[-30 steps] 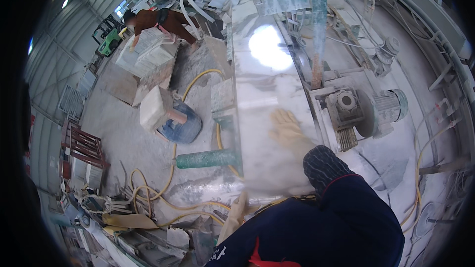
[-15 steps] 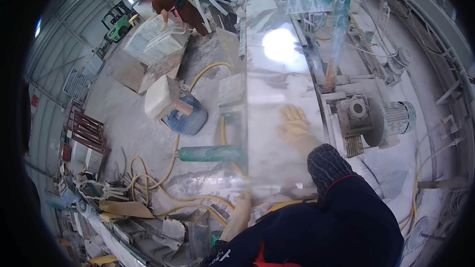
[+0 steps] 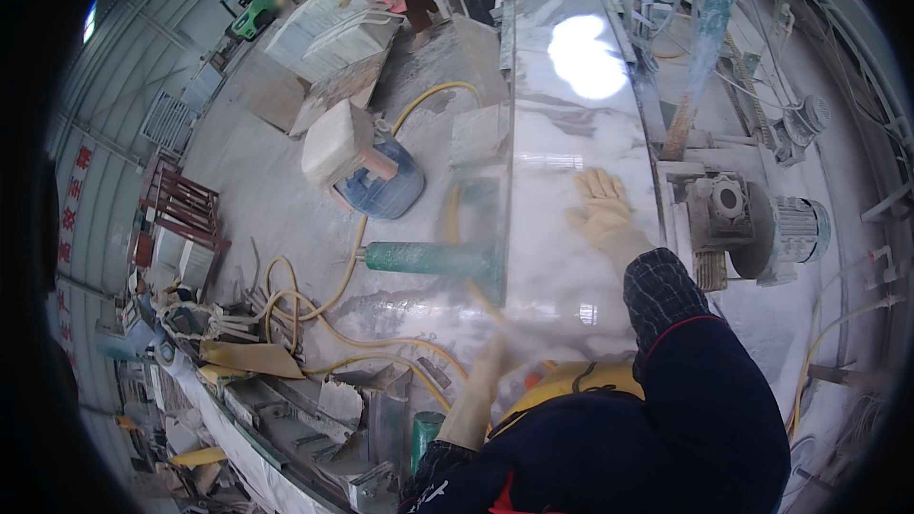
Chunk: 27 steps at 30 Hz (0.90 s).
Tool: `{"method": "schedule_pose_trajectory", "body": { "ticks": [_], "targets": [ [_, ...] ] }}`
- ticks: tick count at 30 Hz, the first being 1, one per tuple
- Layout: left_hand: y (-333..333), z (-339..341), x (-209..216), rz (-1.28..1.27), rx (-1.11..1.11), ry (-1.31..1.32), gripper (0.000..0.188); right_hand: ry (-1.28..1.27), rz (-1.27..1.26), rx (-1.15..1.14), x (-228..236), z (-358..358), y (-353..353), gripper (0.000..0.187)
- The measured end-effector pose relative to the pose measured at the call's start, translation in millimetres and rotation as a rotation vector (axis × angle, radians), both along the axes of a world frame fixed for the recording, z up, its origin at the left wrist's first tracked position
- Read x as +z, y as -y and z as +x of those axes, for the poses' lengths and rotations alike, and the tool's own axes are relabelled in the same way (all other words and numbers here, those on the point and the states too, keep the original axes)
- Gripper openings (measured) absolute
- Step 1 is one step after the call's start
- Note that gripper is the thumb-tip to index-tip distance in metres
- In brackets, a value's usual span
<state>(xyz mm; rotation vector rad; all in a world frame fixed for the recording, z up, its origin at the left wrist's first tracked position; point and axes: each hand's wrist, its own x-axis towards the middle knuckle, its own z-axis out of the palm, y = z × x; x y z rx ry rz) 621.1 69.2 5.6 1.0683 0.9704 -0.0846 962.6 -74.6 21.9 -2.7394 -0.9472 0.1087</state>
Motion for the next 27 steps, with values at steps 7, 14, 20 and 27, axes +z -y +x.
{"method": "schedule_pose_trajectory", "body": {
  "ticks": [7, 14, 20, 27],
  "targets": [
    [-15.8, -86.5, -77.7, 0.05, 0.0, 0.107, 0.057, -0.018, -0.035, -0.004, 5.5, 4.9, -2.0, 0.078],
    [-2.7, -199.3, -102.7, -0.108, 0.386, -0.192, 0.05, -0.065, -0.1, 0.019, 16.8, 8.7, -2.4, 0.079],
    [19.3, -257.3, -110.5, -0.116, 0.602, -0.353, 0.042, -0.059, -0.096, 0.018, 14.3, 12.5, -3.4, 0.079],
    [29.9, -281.0, -101.7, -0.13, 0.733, -0.384, 0.03, -0.028, -0.054, 0.005, 9.1, 17.1, -5.1, 0.077]
  ]
}}
